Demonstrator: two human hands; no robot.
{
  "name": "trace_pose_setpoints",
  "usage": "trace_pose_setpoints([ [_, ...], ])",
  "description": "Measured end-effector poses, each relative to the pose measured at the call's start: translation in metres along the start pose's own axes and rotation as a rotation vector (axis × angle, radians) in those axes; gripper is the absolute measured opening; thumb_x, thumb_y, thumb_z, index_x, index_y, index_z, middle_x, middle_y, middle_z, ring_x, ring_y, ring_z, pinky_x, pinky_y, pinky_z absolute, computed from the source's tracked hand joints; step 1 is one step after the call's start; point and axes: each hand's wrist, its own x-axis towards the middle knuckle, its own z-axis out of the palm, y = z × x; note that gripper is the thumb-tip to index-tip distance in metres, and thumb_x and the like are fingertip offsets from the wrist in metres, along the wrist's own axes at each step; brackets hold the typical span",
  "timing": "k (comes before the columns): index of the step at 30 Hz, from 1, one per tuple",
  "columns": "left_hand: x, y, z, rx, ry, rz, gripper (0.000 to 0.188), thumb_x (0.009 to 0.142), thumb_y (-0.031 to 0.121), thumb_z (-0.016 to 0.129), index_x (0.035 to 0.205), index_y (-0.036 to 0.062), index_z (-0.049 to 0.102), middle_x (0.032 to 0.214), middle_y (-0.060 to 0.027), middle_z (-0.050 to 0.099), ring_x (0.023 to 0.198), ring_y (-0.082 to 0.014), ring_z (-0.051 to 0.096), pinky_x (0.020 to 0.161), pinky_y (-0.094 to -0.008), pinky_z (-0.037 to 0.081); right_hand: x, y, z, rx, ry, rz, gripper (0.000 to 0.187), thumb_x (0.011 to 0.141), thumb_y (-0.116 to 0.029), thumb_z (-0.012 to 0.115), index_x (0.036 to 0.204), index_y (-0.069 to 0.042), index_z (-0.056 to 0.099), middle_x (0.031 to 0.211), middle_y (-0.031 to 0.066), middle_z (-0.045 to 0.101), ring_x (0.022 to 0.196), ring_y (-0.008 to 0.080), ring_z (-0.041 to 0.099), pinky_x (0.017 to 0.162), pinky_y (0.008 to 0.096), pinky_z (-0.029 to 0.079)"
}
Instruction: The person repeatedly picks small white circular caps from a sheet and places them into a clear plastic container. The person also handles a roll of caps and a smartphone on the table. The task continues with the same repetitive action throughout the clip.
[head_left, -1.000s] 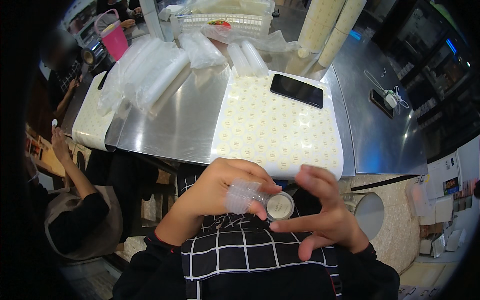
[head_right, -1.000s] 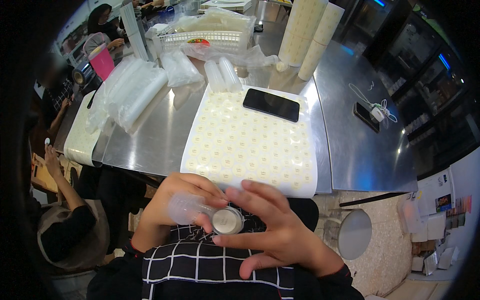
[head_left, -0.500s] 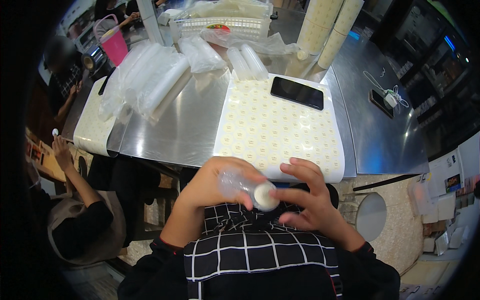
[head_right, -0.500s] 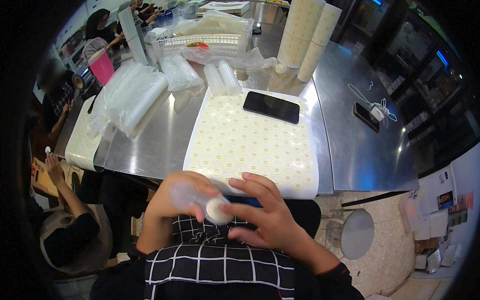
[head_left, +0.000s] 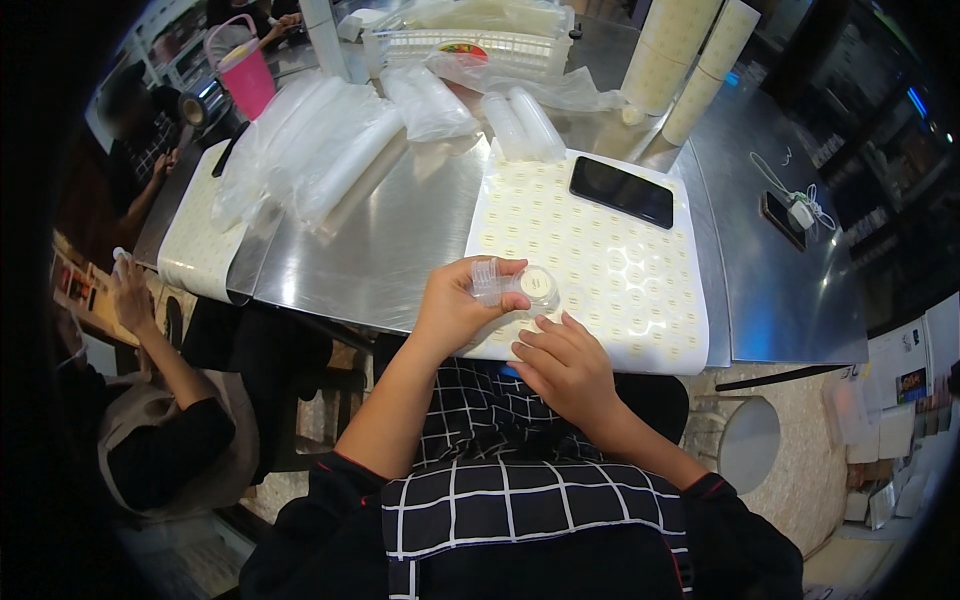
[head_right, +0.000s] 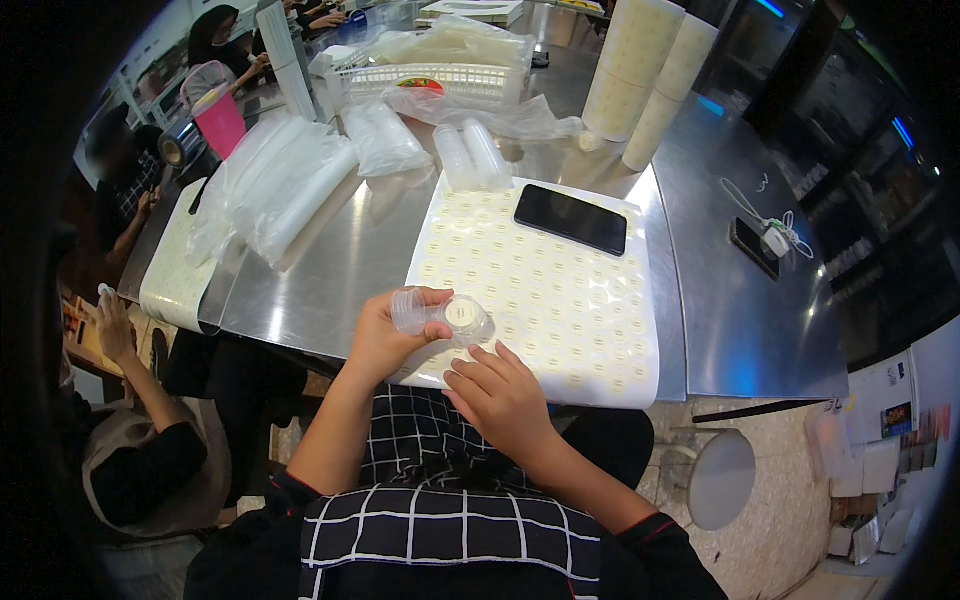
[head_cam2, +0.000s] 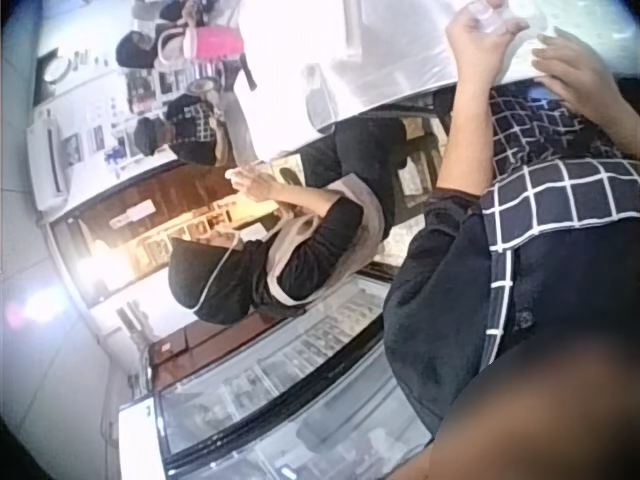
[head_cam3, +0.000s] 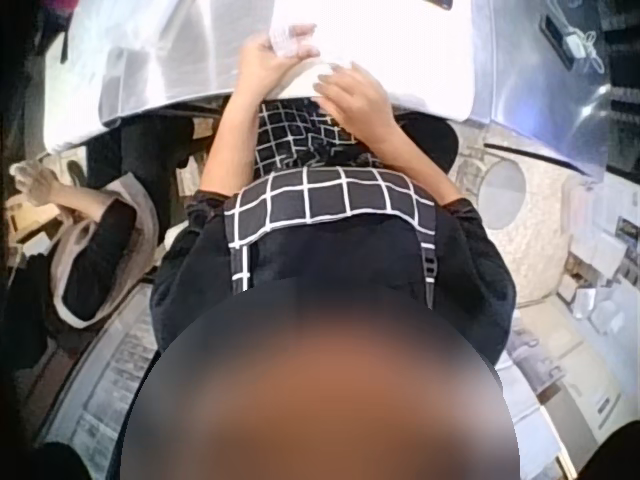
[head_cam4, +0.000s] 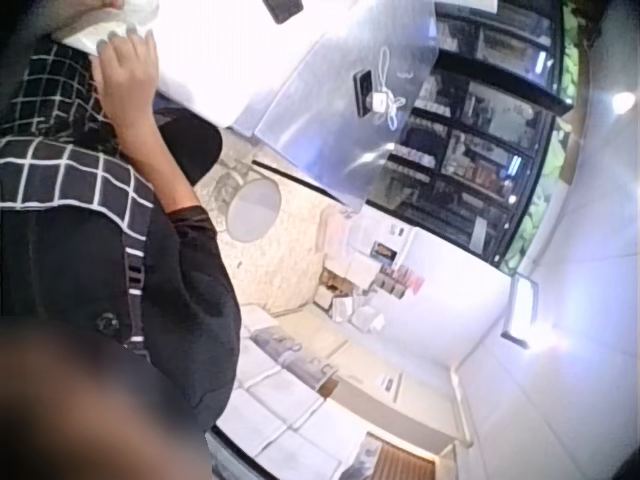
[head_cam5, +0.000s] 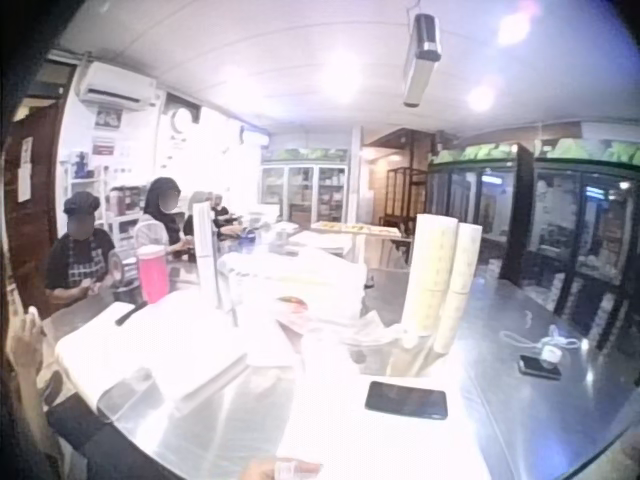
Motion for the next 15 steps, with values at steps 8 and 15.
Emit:
trace_pose_setpoints([
  [8,0.0000,0.0003,0.0001,-0.049,-0.022,0.002,0.040,0.070,0.009,0.087,0.106,0.0010,0.072,0.105,-0.0091,0.072,0.094,-0.0120,0.065,0.084,-0.0274,0.053,0.0032,-0.0073,-0.0037,0.072,0.055,0.118,0.012,0.073,-0.015,0.076,0.085,-0.013,0.075,0.095,-0.0001,0.071,0.101,0.0253,0.065,0.090,0.0418,0.049],
  [15,-0.0010,0.0007,-0.0009,-0.008,-0.034,0.032,0.042,0.069,0.012,0.087,0.107,0.0005,0.071,0.104,-0.0083,0.072,0.095,-0.0123,0.065,0.085,-0.0275,0.052,0.0081,-0.0082,-0.0032,0.150,0.081,0.211,0.009,0.072,-0.014,0.075,0.080,-0.014,0.076,0.092,-0.0026,0.071,0.097,0.0252,0.064,0.079,0.0379,0.049],
])
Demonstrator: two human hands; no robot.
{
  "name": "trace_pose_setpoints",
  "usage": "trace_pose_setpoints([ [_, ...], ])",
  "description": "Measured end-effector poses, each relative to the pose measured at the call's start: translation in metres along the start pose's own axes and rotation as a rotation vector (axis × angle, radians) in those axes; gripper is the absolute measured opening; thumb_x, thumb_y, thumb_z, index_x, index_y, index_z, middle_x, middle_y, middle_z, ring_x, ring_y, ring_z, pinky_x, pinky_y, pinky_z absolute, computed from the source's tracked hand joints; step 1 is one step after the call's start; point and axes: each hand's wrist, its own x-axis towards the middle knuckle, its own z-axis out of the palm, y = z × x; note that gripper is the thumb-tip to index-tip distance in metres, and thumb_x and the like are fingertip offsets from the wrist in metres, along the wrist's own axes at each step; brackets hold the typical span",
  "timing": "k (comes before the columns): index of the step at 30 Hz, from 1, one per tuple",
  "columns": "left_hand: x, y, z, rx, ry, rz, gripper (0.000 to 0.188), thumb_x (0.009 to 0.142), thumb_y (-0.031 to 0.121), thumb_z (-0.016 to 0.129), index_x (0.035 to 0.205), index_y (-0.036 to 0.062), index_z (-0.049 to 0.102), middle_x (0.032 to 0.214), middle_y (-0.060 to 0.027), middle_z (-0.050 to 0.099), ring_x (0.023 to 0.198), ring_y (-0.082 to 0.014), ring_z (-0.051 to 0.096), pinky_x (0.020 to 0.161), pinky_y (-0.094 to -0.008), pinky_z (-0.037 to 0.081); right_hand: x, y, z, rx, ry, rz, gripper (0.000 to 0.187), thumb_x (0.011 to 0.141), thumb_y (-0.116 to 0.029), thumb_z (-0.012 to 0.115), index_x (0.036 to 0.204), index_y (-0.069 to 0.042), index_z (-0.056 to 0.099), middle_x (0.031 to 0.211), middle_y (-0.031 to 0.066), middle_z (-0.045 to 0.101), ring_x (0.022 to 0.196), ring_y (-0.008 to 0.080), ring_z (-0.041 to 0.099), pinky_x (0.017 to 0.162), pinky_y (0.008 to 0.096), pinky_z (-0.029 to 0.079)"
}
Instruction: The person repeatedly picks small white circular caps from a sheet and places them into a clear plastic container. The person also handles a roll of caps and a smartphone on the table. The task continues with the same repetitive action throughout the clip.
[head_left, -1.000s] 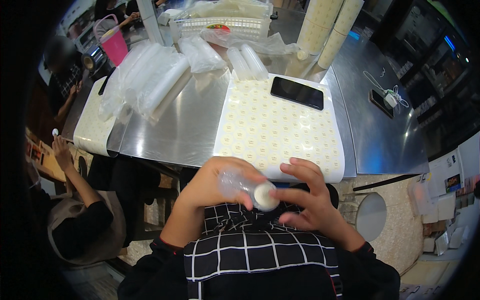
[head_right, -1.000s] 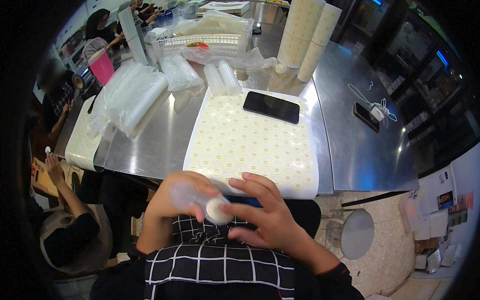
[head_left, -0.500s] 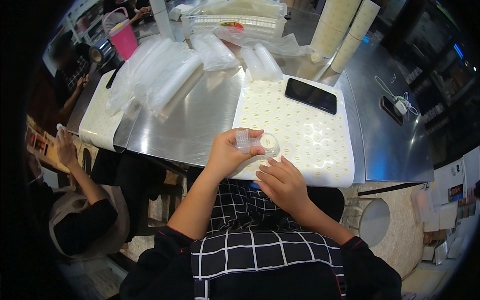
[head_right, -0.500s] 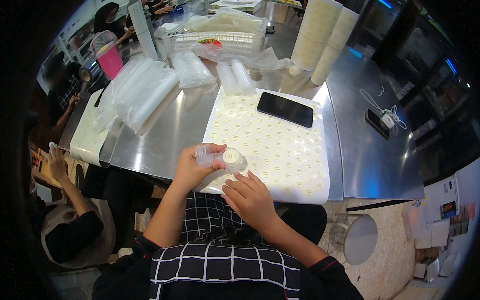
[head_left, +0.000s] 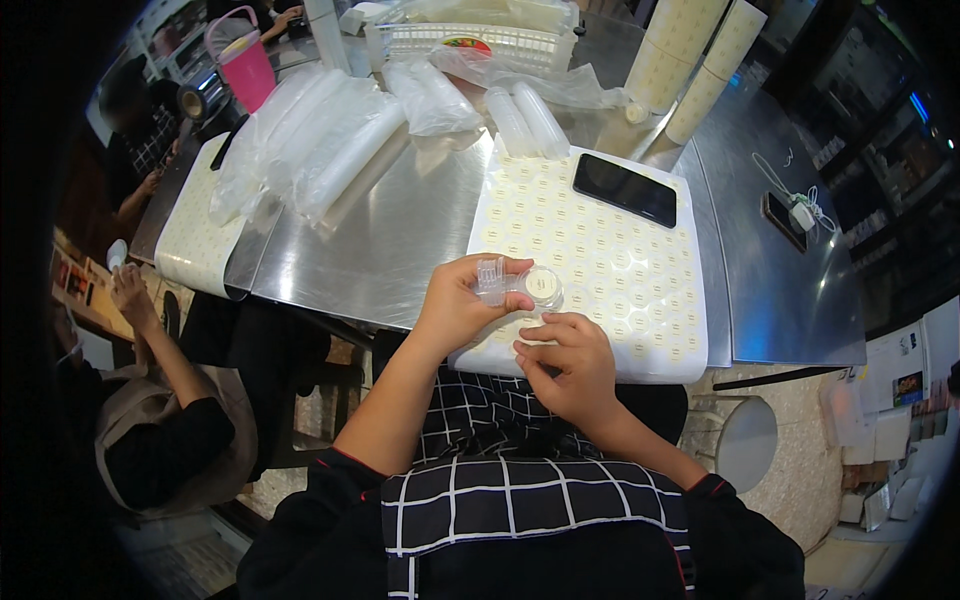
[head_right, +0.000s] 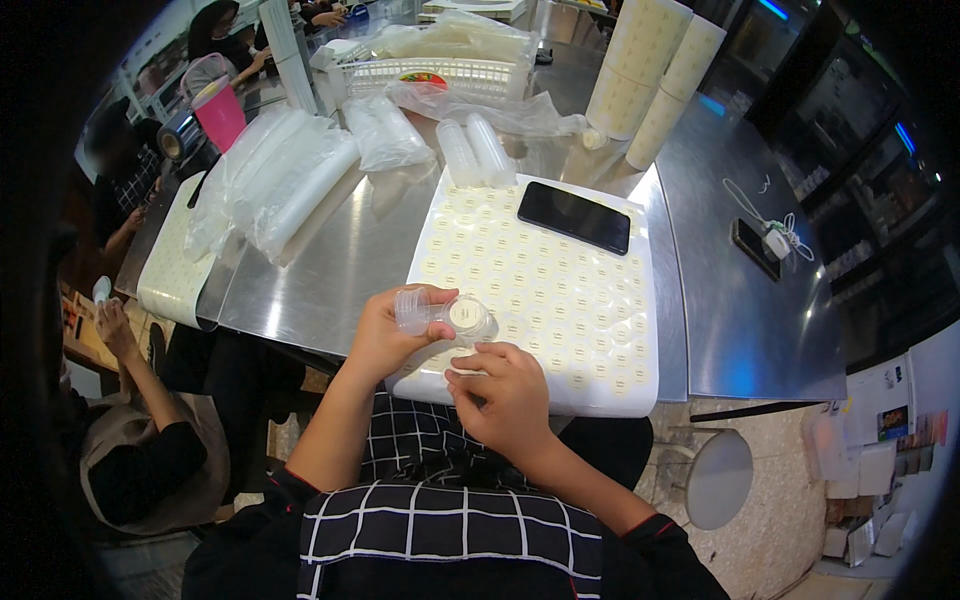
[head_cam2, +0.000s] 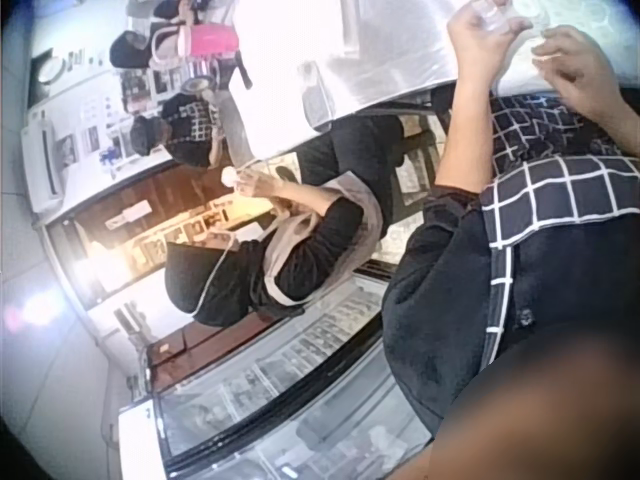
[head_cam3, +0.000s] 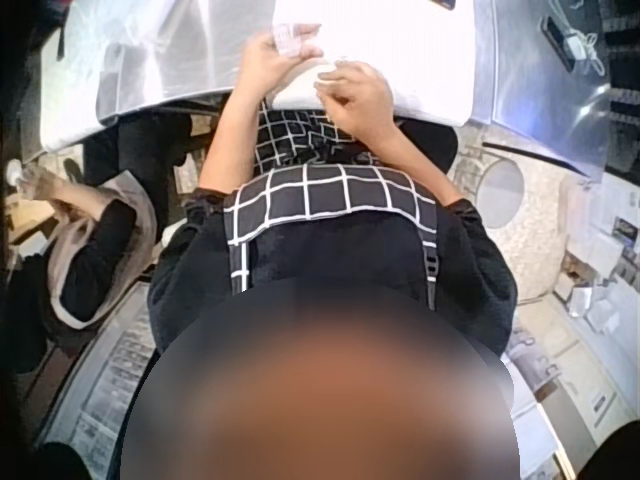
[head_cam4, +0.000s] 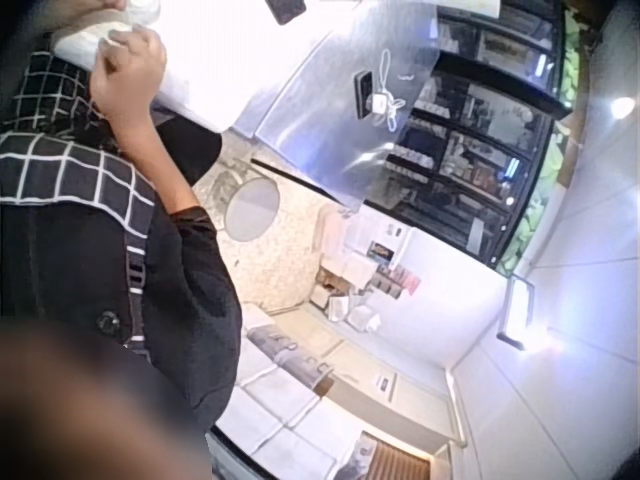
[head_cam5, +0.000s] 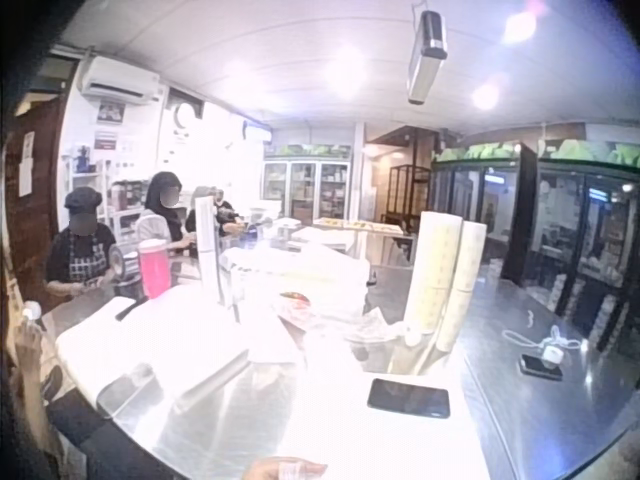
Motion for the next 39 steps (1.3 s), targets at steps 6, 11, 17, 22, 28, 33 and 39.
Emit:
trace_pose_setpoints([
  [6,0.001,-0.002,0.000,0.004,0.001,0.000,0.041,0.069,0.011,0.087,0.106,0.0009,0.072,0.104,-0.0091,0.073,0.094,-0.0122,0.066,0.084,-0.0274,0.053,0.004,0.008,-0.005,0.130,-0.034,0.019,0.009,0.075,-0.010,0.074,0.084,-0.007,0.073,0.091,0.0044,0.071,0.091,0.0259,0.064,0.079,0.0379,0.050],
  [11,-0.001,0.005,-0.005,0.009,-0.051,-0.020,0.042,0.068,0.012,0.088,0.106,0.0021,0.072,0.105,-0.0086,0.073,0.094,-0.0118,0.066,0.084,-0.0278,0.052,0.010,-0.001,-0.043,0.415,-0.130,0.182,0.008,0.080,-0.003,0.072,0.088,-0.004,0.071,0.091,0.0108,0.070,0.087,0.0247,0.067,0.078,0.0346,0.052],
  [17,-0.033,0.047,-0.004,0.080,-0.380,0.249,0.049,0.060,0.017,0.091,0.103,0.0025,0.074,0.098,-0.0097,0.072,0.091,-0.0178,0.069,0.080,-0.0285,0.053,0.008,-0.034,-0.108,0.228,-0.048,-0.221,0.023,0.070,0.004,0.076,0.091,-0.006,0.073,0.097,0.0078,0.069,0.082,0.0232,0.067,0.071,0.0316,0.054],
  [22,-0.053,0.089,-0.006,0.117,-0.473,0.382,0.051,0.057,0.021,0.090,0.102,0.0028,0.074,0.098,-0.0127,0.071,0.091,-0.0242,0.070,0.080,-0.0301,0.054,0.009,-0.053,-0.122,0.130,-0.124,-0.558,0.026,0.071,-0.006,0.075,0.097,-0.011,0.075,0.108,0.0060,0.062,0.085,0.0214,0.066,0.068,0.0304,0.056],
  [28,-0.059,0.109,-0.002,0.162,-0.480,0.419,0.047,0.060,0.022,0.088,0.101,0.0032,0.074,0.099,-0.0124,0.071,0.096,-0.0268,0.070,0.084,-0.0341,0.056,0.010,-0.058,-0.114,0.164,-0.060,-0.550,0.026,0.071,-0.007,0.077,0.097,-0.009,0.075,0.105,0.0041,0.062,0.089,0.0206,0.066,0.070,0.0304,0.057],
  [33,-0.060,0.109,-0.002,0.168,-0.486,0.427,0.046,0.061,0.021,0.087,0.101,0.0028,0.074,0.099,-0.0125,0.071,0.097,-0.0277,0.070,0.084,-0.0356,0.056,0.006,-0.055,-0.112,0.174,-0.064,-0.528,0.025,0.071,-0.007,0.079,0.096,-0.010,0.075,0.104,0.0038,0.062,0.090,0.0203,0.066,0.071,0.0297,0.057],
  [39,-0.059,0.101,0.001,0.143,-0.448,0.484,0.045,0.064,0.025,0.087,0.103,0.0067,0.075,0.097,-0.0083,0.070,0.087,-0.0224,0.069,0.075,-0.0309,0.055,0.008,-0.055,-0.108,0.164,-0.081,-0.512,0.028,0.072,-0.008,0.078,0.099,-0.010,0.075,0.106,0.0040,0.062,0.090,0.0210,0.065,0.073,0.0306,0.057],
])
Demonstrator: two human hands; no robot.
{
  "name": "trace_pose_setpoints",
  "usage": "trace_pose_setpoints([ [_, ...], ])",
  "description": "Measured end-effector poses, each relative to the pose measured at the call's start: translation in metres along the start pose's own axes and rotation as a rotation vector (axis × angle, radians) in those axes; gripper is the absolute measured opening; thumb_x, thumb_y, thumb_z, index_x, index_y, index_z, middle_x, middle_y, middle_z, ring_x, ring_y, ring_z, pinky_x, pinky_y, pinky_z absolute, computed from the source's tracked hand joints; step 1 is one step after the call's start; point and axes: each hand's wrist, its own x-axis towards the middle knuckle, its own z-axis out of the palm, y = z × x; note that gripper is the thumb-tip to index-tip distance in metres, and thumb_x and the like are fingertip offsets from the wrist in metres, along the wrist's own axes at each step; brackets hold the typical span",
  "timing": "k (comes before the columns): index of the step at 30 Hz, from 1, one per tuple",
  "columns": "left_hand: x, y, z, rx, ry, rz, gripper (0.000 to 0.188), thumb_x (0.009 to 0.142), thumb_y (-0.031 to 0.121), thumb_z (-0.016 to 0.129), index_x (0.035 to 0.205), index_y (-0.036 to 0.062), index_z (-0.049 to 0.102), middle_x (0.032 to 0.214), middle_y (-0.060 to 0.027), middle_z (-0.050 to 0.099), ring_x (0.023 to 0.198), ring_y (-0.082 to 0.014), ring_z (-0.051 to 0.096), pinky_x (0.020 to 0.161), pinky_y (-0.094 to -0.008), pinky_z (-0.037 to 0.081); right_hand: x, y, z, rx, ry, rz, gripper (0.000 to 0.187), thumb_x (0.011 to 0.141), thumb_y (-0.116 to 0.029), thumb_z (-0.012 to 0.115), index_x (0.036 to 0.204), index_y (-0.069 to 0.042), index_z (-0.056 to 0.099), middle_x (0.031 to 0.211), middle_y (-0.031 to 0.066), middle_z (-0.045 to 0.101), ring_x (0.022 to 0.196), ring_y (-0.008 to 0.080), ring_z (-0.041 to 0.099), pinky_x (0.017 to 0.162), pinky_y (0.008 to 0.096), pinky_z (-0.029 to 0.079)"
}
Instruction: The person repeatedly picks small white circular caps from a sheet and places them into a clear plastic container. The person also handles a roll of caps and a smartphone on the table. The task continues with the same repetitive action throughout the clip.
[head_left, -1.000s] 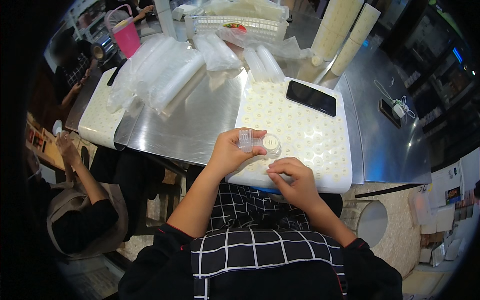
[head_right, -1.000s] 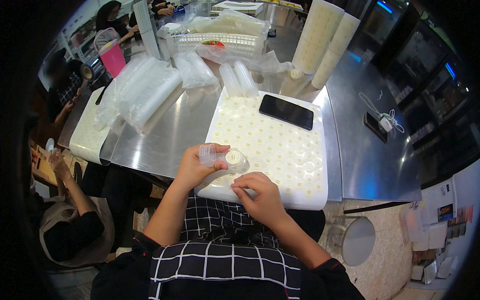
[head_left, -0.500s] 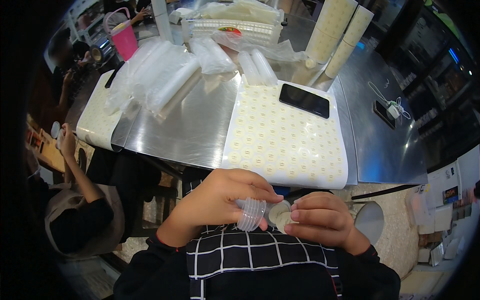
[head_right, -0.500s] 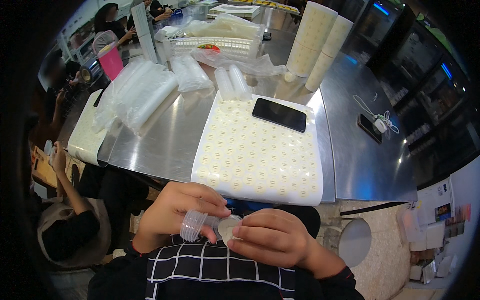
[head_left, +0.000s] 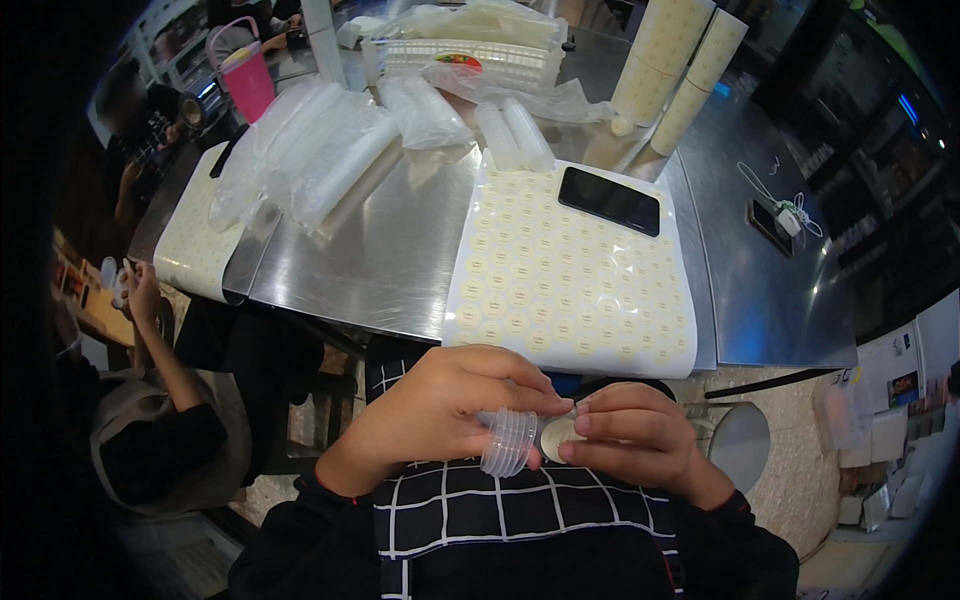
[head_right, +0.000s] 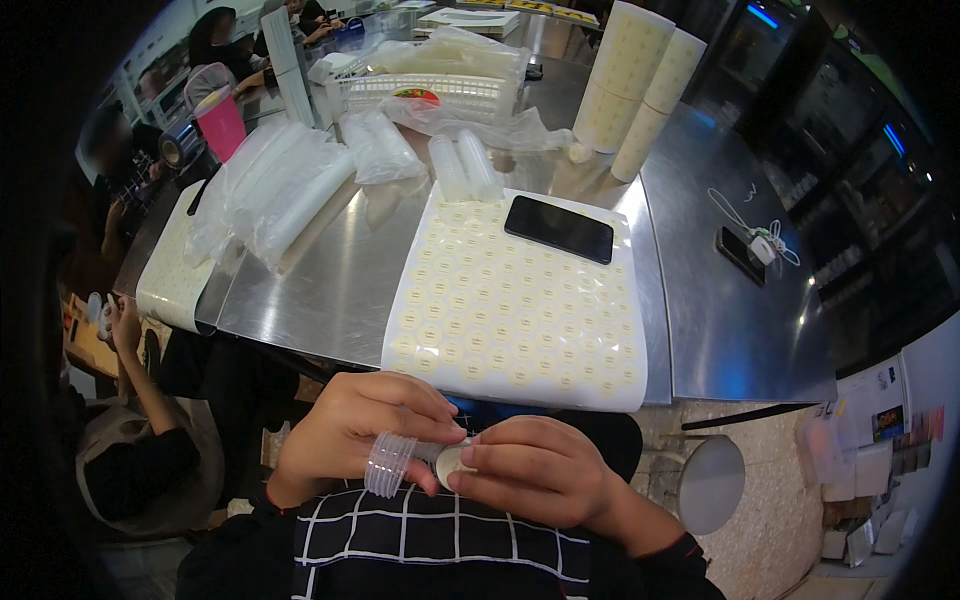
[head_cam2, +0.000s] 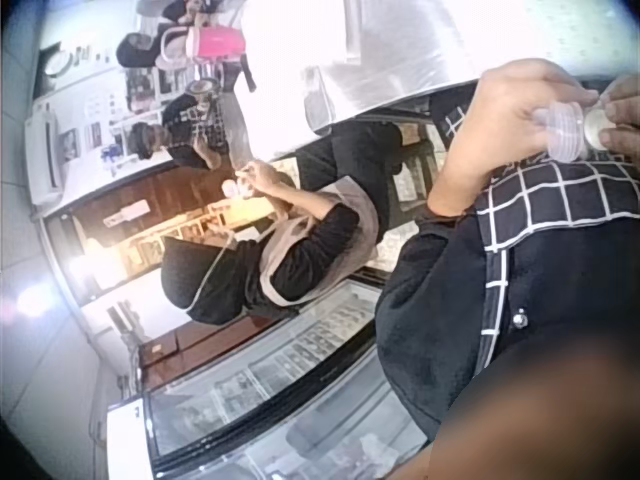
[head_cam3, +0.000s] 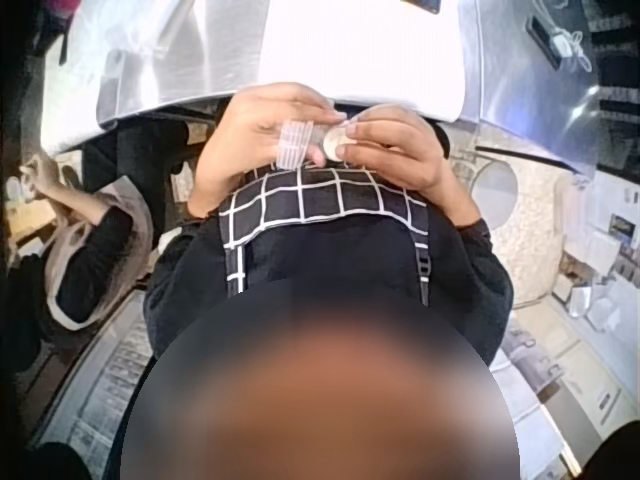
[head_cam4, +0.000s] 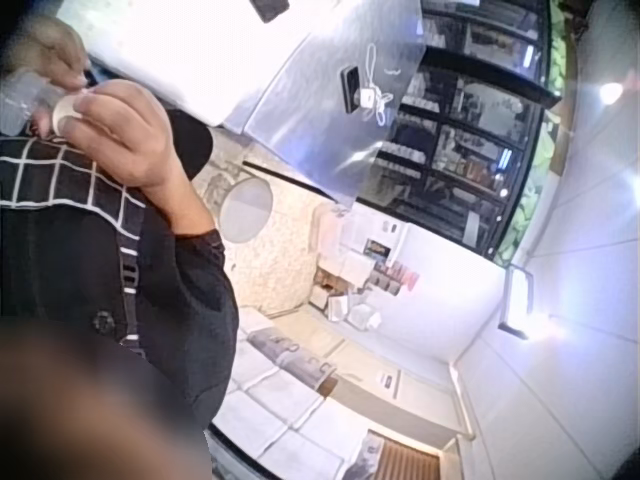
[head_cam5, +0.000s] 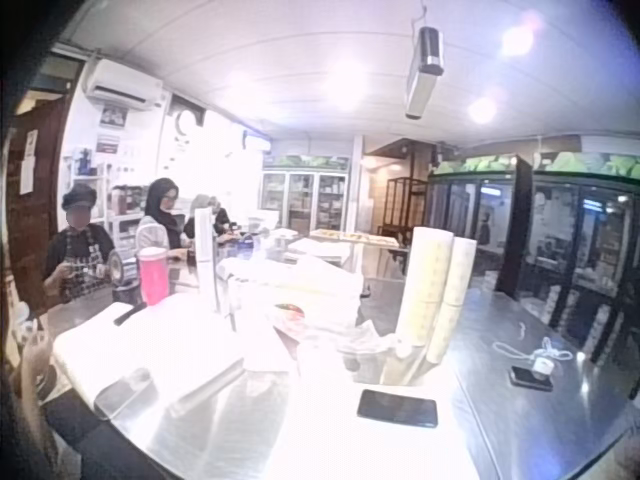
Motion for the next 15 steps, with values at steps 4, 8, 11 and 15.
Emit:
trace_pose_setpoints([
  [4,-0.006,-0.007,-0.003,-0.083,0.081,-0.021,0.046,0.062,0.023,0.088,0.103,0.0049,0.075,0.094,-0.0093,0.071,0.085,-0.0213,0.070,0.072,-0.0295,0.055,0.007,-0.001,-0.010,-0.099,-0.226,0.160,0.031,0.077,-0.017,0.075,0.108,-0.018,0.074,0.122,0.0073,0.059,0.104,0.0247,0.060,0.088,0.0349,0.053],
  [8,-0.008,-0.021,-0.005,-0.219,0.114,-0.047,0.047,0.062,0.022,0.088,0.103,0.0031,0.075,0.092,-0.0107,0.072,0.082,-0.0196,0.070,0.070,-0.0277,0.054,0.012,-0.005,-0.014,-0.152,-0.349,0.329,0.040,0.076,-0.039,0.074,0.114,-0.027,0.071,0.143,0.0110,0.046,0.122,0.0279,0.048,0.102,0.0388,0.044],
  [11,-0.009,-0.028,-0.004,-0.235,0.070,-0.066,0.047,0.062,0.022,0.089,0.102,0.0028,0.075,0.093,-0.0103,0.072,0.082,-0.0189,0.070,0.071,-0.0279,0.054,0.015,0.002,-0.010,0.085,-0.363,0.256,0.053,0.071,-0.056,0.072,0.117,-0.028,0.071,0.146,0.0128,0.040,0.128,0.0345,0.041,0.106,0.0444,0.038],
  [15,-0.009,-0.030,-0.002,-0.246,0.021,-0.186,0.047,0.061,0.022,0.089,0.101,0.0024,0.075,0.092,-0.0091,0.073,0.082,-0.0177,0.070,0.072,-0.0281,0.053,0.017,0.006,-0.006,0.079,-0.287,0.207,0.062,0.072,-0.066,0.066,0.120,-0.027,0.069,0.149,0.0144,0.035,0.132,0.0380,0.036,0.109,0.0483,0.032],
])
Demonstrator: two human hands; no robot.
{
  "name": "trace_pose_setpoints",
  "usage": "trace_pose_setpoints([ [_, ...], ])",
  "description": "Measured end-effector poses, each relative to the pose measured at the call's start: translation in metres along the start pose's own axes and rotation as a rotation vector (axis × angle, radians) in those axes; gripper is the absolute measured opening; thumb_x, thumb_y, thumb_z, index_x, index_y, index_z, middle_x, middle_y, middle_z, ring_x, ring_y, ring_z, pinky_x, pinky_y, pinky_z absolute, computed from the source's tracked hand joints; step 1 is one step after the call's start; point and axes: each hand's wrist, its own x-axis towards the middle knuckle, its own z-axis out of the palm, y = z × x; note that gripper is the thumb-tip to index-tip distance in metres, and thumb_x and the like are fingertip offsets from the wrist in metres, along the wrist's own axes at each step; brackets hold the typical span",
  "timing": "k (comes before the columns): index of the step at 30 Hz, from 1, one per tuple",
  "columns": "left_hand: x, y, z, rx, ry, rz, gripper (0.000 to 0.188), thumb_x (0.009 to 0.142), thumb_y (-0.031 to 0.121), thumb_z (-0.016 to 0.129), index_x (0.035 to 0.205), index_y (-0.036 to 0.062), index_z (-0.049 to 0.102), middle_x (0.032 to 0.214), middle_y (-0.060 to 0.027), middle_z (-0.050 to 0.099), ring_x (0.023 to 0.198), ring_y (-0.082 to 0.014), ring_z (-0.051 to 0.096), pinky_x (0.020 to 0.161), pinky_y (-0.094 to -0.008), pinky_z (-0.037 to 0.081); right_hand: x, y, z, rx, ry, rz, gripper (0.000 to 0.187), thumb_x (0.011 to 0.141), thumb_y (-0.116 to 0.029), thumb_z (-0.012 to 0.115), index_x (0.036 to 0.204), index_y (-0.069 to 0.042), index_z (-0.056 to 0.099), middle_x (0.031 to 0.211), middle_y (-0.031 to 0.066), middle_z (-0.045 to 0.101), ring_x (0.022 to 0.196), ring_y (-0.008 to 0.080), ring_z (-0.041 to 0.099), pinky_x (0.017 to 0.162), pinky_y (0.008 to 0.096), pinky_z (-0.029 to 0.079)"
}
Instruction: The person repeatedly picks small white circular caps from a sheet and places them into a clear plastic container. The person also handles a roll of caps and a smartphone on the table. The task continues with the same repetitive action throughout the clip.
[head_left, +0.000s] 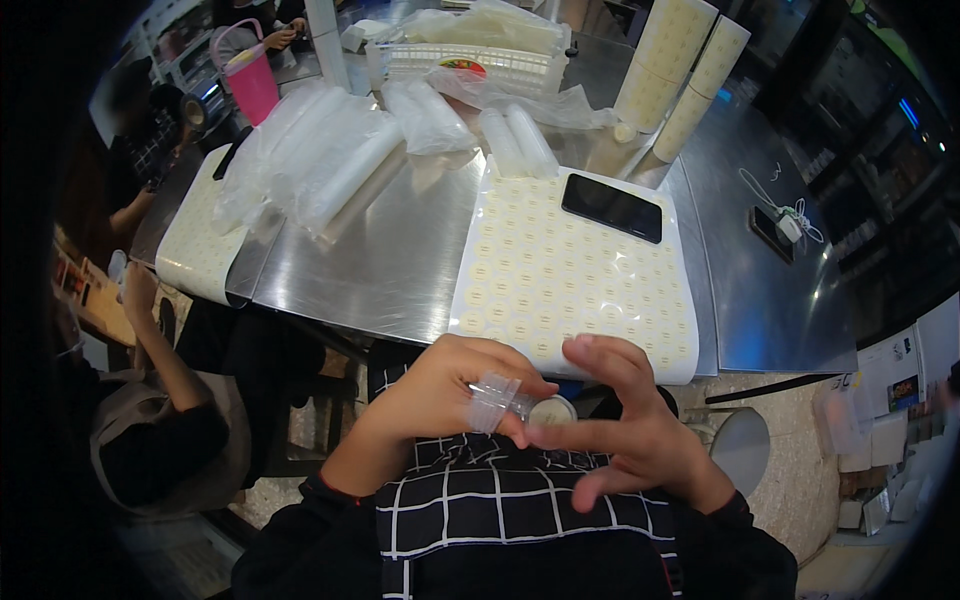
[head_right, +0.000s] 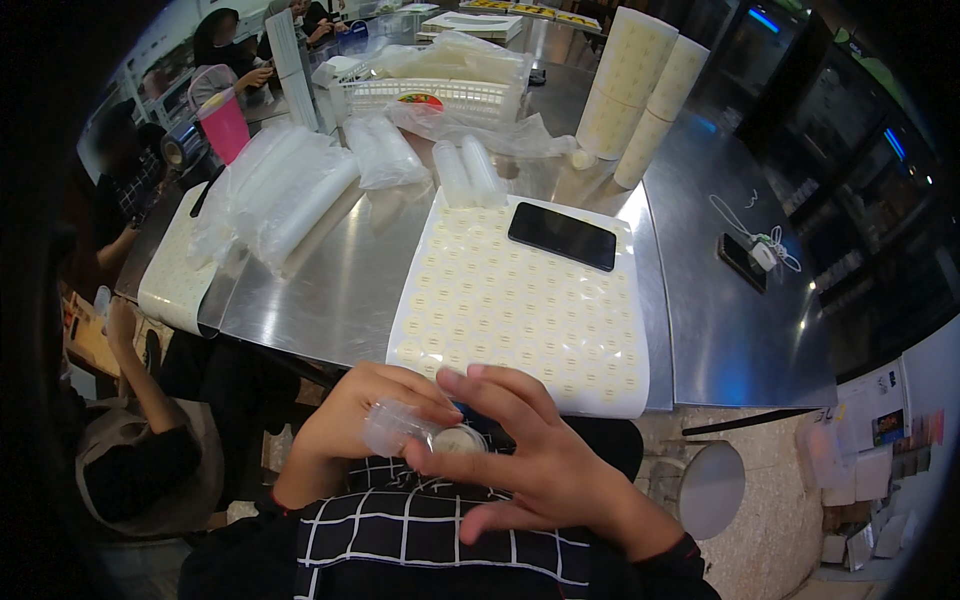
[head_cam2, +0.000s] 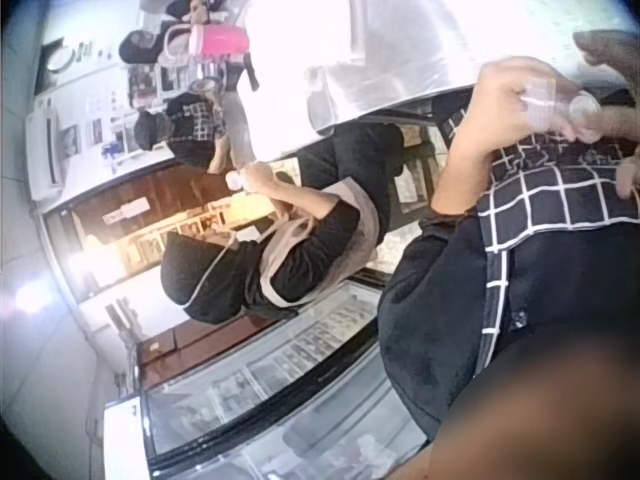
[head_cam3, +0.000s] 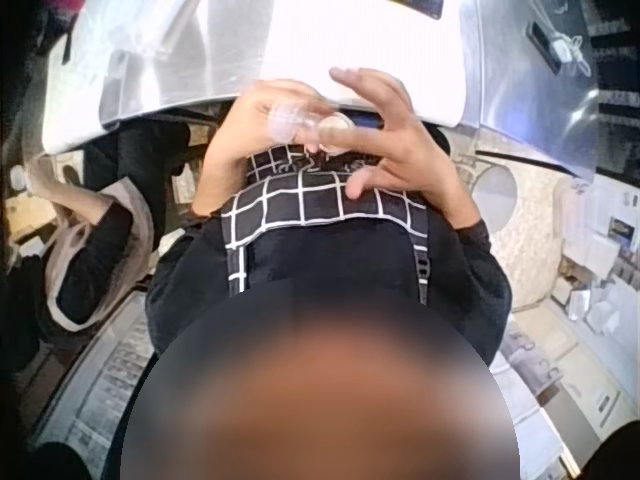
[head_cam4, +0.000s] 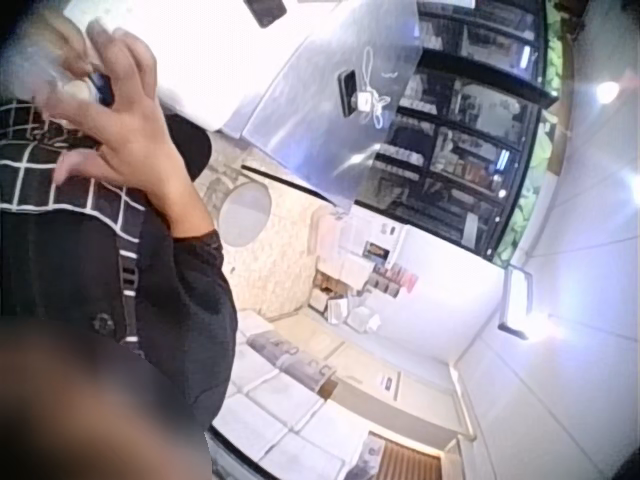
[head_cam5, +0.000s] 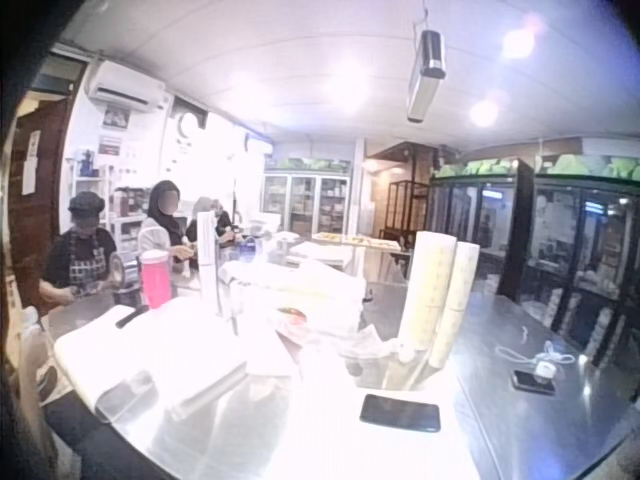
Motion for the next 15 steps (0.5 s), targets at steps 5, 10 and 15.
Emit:
trace_pose_setpoints([
  [5,0.001,0.000,0.002,-0.053,-0.002,-0.053,0.048,0.061,0.020,0.091,0.102,0.0019,0.074,0.093,-0.0086,0.073,0.084,-0.0167,0.069,0.074,-0.0281,0.053,0.006,-0.003,0.016,-0.138,0.041,0.045,0.051,0.075,-0.049,0.075,0.119,-0.024,0.068,0.143,0.0135,0.045,0.127,0.0336,0.043,0.107,0.0440,0.039],
  [10,-0.010,-0.012,-0.020,-0.117,-0.003,-0.059,0.056,0.055,0.016,0.094,0.105,0.0019,0.073,0.099,-0.0092,0.072,0.091,-0.0164,0.068,0.079,-0.0296,0.053,0.000,0.012,0.023,-0.094,0.220,-0.078,0.043,0.076,-0.035,0.079,0.113,-0.016,0.069,0.124,0.0087,0.060,0.114,0.0317,0.054,0.094,0.0416,0.047],
  [15,-0.002,-0.050,-0.042,-0.232,0.520,-0.220,0.049,0.067,0.015,0.089,0.110,0.0012,0.071,0.107,-0.0094,0.069,0.097,-0.0149,0.064,0.086,-0.0289,0.051,0.008,0.037,0.072,0.208,0.373,0.344,0.022,0.081,-0.015,0.073,0.101,-0.007,0.067,0.109,0.0111,0.063,0.107,0.0279,0.058,0.089,0.0413,0.049],
])
